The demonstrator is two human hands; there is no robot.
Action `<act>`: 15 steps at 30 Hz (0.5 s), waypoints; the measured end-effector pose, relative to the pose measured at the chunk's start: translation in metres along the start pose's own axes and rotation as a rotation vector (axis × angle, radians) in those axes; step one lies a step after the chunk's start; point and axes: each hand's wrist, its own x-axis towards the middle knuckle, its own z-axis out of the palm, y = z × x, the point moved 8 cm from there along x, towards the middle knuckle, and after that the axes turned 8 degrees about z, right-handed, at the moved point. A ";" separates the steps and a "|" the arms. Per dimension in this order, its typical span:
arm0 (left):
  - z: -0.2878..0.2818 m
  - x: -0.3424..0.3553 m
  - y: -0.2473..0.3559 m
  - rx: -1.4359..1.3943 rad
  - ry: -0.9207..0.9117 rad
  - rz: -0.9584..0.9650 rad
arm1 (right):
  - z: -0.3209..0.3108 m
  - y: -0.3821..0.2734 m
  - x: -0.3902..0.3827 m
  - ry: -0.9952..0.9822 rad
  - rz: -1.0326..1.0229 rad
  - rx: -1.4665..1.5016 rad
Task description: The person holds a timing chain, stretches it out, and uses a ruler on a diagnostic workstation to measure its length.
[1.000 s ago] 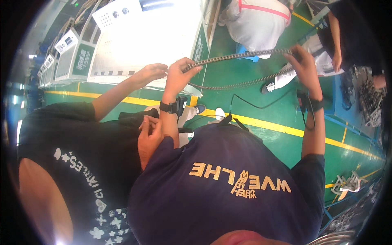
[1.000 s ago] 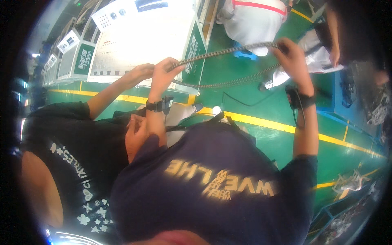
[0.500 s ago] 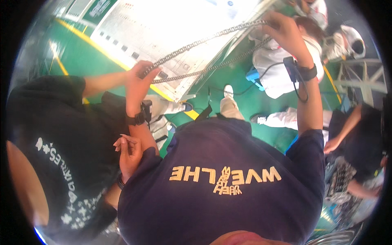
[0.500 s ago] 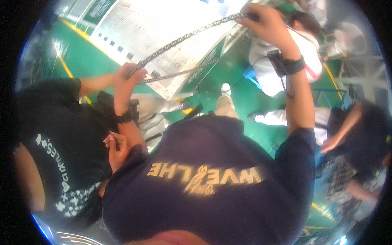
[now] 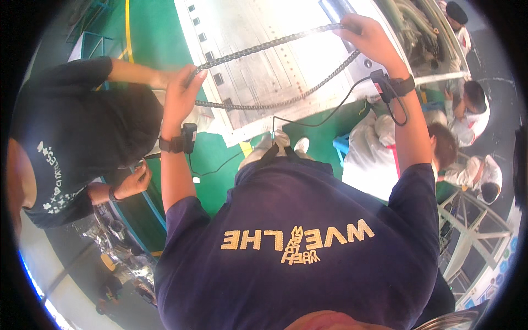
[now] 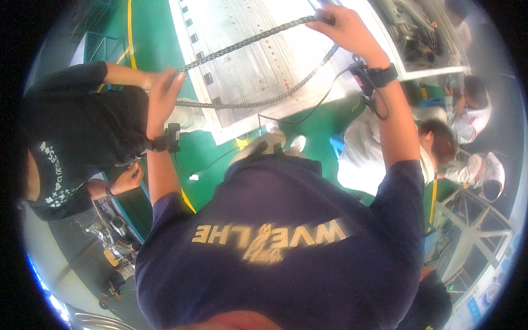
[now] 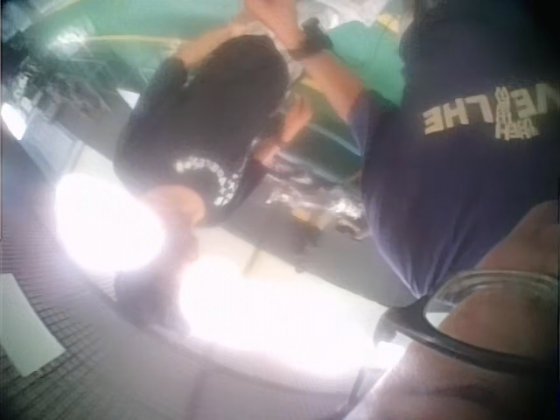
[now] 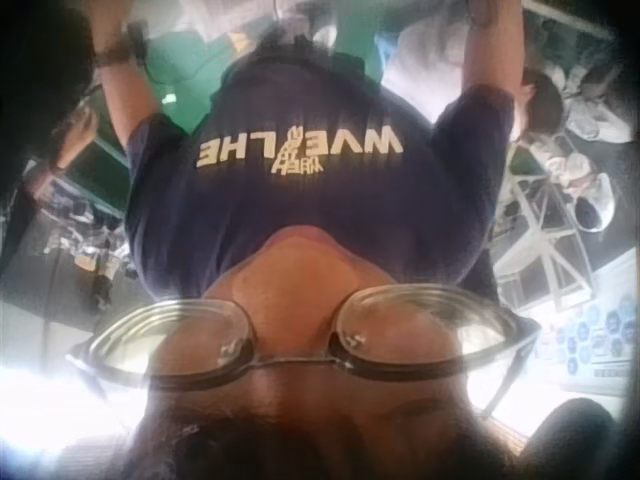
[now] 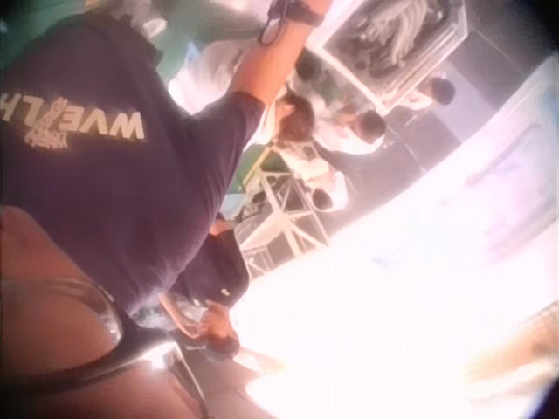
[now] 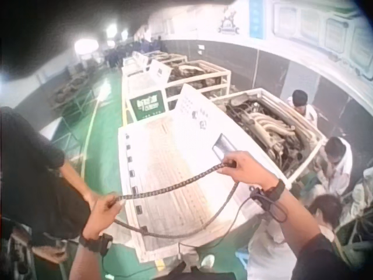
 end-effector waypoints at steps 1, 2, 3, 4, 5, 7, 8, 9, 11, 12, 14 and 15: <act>0.000 0.015 -0.011 0.048 -0.031 -0.043 | 0.003 0.001 0.027 -0.005 -0.020 -0.003; 0.002 0.026 -0.026 0.107 -0.064 -0.123 | 0.008 -0.010 0.051 0.001 -0.167 -0.045; 0.005 0.040 -0.027 0.084 -0.072 -0.081 | 0.006 -0.017 0.049 0.031 -0.291 -0.096; -0.001 0.053 -0.036 0.059 0.001 -0.116 | 0.006 -0.017 0.061 0.063 -0.278 -0.003; -0.007 0.066 -0.041 0.030 0.083 -0.127 | 0.008 -0.020 0.070 0.049 -0.292 -0.013; -0.013 0.092 -0.046 -0.054 0.144 -0.127 | -0.010 -0.006 0.092 0.070 -0.042 0.046; -0.015 0.102 -0.045 -0.139 0.189 -0.063 | -0.015 -0.004 0.101 0.107 -0.002 0.077; -0.009 0.107 -0.052 -0.131 0.178 -0.117 | -0.016 -0.004 0.107 0.102 -0.008 0.074; -0.007 0.122 -0.052 -0.190 0.336 0.037 | -0.020 -0.008 0.122 0.214 -0.131 -0.099; 0.003 0.125 -0.060 -0.203 0.304 0.020 | -0.016 0.004 0.124 0.204 -0.122 0.017; 0.029 0.124 -0.076 -0.204 0.257 0.020 | -0.003 0.032 0.125 0.203 -0.133 0.015; 0.045 0.120 -0.082 -0.209 0.217 0.046 | 0.002 0.041 0.119 0.218 -0.241 0.021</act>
